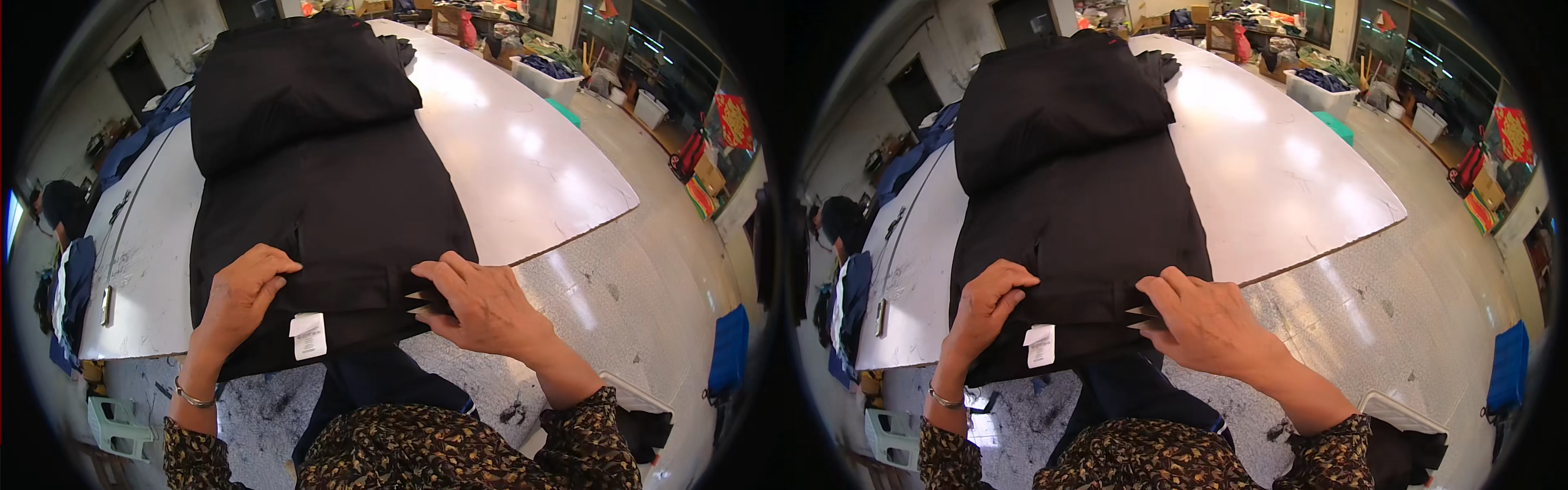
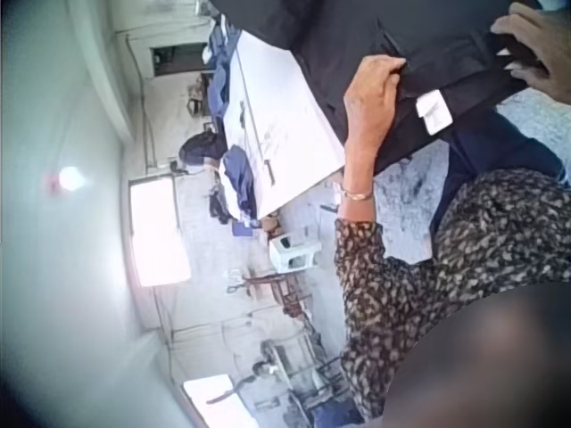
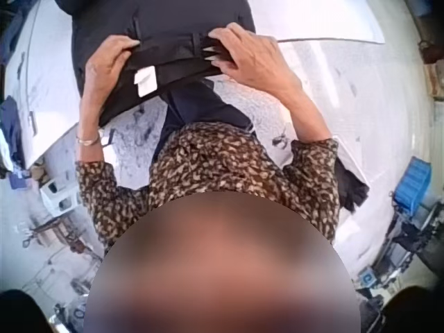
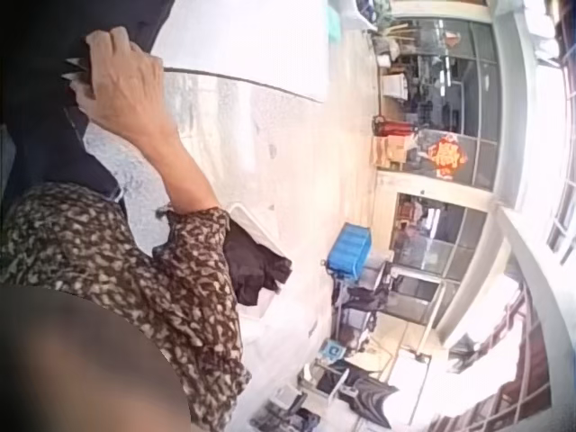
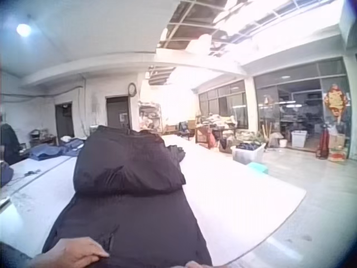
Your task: Using snips to trim loose threads from black trousers on a production table.
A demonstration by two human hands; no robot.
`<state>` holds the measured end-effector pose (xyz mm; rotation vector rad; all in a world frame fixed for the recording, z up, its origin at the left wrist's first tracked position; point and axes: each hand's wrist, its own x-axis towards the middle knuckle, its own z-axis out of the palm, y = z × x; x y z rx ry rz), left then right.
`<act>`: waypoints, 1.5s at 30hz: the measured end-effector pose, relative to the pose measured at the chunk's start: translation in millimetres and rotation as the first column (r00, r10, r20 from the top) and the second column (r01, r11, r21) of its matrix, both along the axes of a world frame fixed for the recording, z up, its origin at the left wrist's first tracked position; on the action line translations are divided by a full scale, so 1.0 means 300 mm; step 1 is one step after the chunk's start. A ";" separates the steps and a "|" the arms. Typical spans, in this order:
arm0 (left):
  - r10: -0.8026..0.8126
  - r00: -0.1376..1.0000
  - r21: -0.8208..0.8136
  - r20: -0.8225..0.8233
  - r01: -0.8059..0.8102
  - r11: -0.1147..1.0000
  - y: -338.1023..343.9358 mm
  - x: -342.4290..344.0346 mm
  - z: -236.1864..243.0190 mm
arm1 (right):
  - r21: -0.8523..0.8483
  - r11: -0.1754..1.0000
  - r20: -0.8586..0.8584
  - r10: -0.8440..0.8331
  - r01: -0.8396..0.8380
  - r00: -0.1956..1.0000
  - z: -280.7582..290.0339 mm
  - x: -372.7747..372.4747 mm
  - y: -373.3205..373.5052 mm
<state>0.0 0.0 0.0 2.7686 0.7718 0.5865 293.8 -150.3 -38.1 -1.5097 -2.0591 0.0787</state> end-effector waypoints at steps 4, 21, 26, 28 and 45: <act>0.081 0.996 -0.027 0.026 -0.081 0.996 -0.039 0.050 -0.002 | -0.048 0.998 0.067 -0.042 0.045 0.997 0.008 0.039 0.007; 0.026 0.999 -0.210 -0.038 -0.033 0.977 0.003 0.021 0.024 | 0.086 0.995 0.019 0.038 -0.040 0.999 0.040 0.058 0.035; -0.017 0.988 -0.108 0.152 0.034 0.994 0.046 0.046 -0.012 | 0.107 0.994 -0.032 -0.025 0.028 0.999 0.075 0.054 0.050; 0.134 0.931 -0.250 0.340 -0.048 0.967 0.094 0.096 -0.006 | 0.161 0.983 -0.059 -0.079 0.087 0.995 0.065 0.077 0.079; 0.383 0.705 -0.663 0.597 0.165 0.730 0.218 0.249 -0.020 | -0.187 0.981 -0.271 -0.094 0.043 0.958 0.109 0.152 0.321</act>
